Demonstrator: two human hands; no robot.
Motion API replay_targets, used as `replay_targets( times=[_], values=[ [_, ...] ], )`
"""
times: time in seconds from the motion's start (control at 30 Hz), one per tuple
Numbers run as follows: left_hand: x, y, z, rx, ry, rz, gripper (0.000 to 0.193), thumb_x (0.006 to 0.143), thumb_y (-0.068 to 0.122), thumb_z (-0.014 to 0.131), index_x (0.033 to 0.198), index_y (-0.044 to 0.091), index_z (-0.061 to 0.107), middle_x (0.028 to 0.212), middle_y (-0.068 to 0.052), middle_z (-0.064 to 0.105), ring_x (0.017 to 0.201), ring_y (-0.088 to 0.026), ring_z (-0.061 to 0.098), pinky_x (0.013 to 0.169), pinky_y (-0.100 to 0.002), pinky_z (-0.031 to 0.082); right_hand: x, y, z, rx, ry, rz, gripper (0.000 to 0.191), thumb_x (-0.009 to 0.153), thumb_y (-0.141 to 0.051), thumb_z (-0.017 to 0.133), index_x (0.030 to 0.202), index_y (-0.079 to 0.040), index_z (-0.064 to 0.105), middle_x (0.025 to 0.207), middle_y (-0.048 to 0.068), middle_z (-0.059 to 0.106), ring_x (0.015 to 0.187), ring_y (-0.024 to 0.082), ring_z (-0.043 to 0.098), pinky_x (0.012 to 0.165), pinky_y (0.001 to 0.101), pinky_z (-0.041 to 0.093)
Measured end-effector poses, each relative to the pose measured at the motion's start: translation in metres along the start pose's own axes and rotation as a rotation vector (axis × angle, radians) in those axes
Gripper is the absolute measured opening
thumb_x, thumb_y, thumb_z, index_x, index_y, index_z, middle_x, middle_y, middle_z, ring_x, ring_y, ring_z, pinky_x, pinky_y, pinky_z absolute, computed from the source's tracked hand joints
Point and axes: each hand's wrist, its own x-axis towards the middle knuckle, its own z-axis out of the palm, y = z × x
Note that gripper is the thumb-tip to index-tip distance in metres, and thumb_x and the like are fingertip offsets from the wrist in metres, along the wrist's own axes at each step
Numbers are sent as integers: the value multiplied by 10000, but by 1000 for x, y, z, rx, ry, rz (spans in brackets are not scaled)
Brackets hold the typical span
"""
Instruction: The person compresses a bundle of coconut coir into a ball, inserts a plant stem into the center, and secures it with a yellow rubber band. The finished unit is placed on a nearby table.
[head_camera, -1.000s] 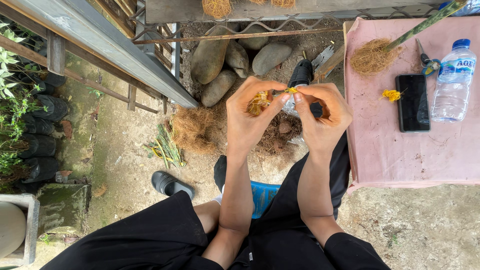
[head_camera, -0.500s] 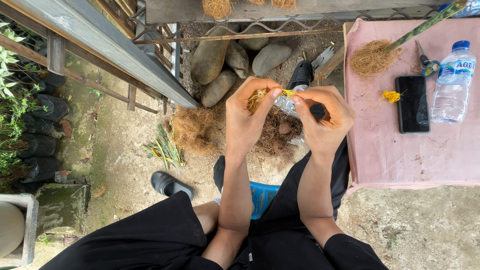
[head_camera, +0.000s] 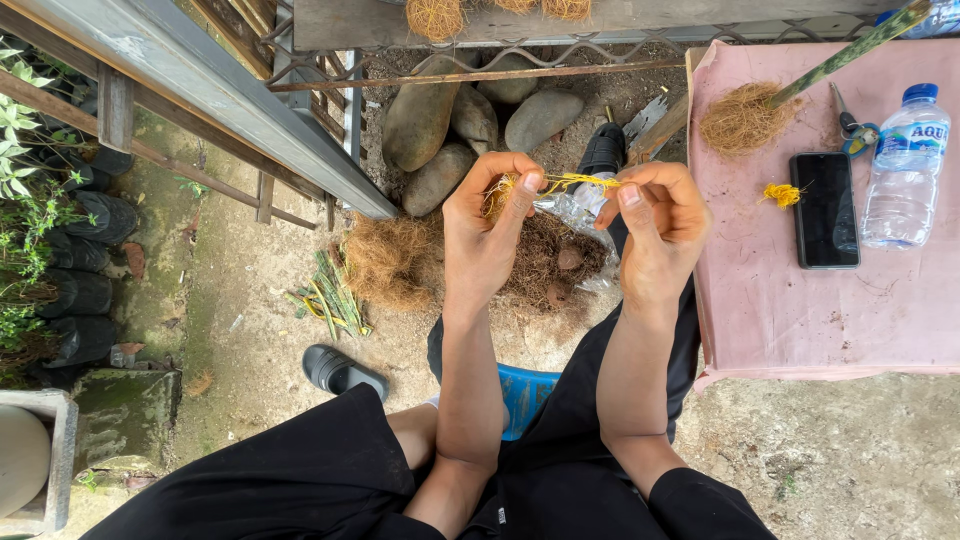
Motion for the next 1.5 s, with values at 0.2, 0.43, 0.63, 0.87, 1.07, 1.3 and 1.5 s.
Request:
replay_targets(
  times=[0.2, 0.43, 0.63, 0.87, 1.07, 1.3, 1.5],
  values=[
    [4, -6, -3, -166, 62, -42, 178, 1118, 250, 548, 1118, 72, 562, 1021, -58, 704, 729, -62, 599, 488, -188, 431, 2, 6, -7, 147, 22, 47, 142, 1090, -116, 681, 1137, 1, 617, 969, 112, 663, 735, 140, 634, 666, 271, 523],
    [12, -12, -18, -335, 289, -105, 184, 1126, 275, 524, 1121, 92, 546, 920, -72, 660, 724, -97, 605, 494, -227, 450, 9, 1, -3, 56, -2, 64, 176, 1086, -168, 691, 1137, -19, 611, 1054, 111, 661, 727, 125, 630, 651, 249, 515],
    [7, -10, -18, -498, 91, -97, 166, 1124, 246, 572, 1138, 82, 558, 885, -72, 649, 707, -96, 599, 514, -234, 442, 10, -8, 16, -69, -217, 59, 447, 1008, -117, 708, 1412, -13, 546, 1338, 109, 636, 970, 132, 675, 850, 254, 557],
    [2, -8, -6, -462, 58, -132, 170, 1145, 228, 567, 1159, 58, 569, 980, -130, 688, 751, -91, 632, 536, -222, 473, 5, 0, 27, -263, -319, 138, 338, 962, 44, 768, 1287, 39, 676, 1179, 125, 699, 1008, 162, 718, 909, 295, 587],
    [3, -1, -6, -512, 48, -113, 165, 1135, 235, 547, 1157, 71, 547, 1177, -222, 725, 785, -93, 656, 556, -211, 480, 9, 1, 22, -249, -418, 305, 288, 920, 23, 758, 1201, 34, 693, 1043, 90, 733, 946, 119, 710, 791, 235, 559],
    [6, -2, -15, -369, 135, -78, 166, 1121, 236, 535, 1137, 71, 545, 1061, -140, 705, 630, -53, 541, 479, -192, 413, 6, 12, 17, -173, -222, 271, 154, 967, 40, 748, 1121, 47, 743, 997, 97, 745, 870, 112, 706, 767, 226, 586],
    [9, -6, -17, -227, 159, -81, 118, 1138, 199, 541, 1161, 83, 549, 755, 17, 519, 568, -16, 411, 464, -189, 340, 5, 10, 5, -88, -129, 221, 166, 968, 30, 755, 1131, 55, 745, 997, 126, 746, 831, 139, 712, 754, 264, 599]
  ],
)
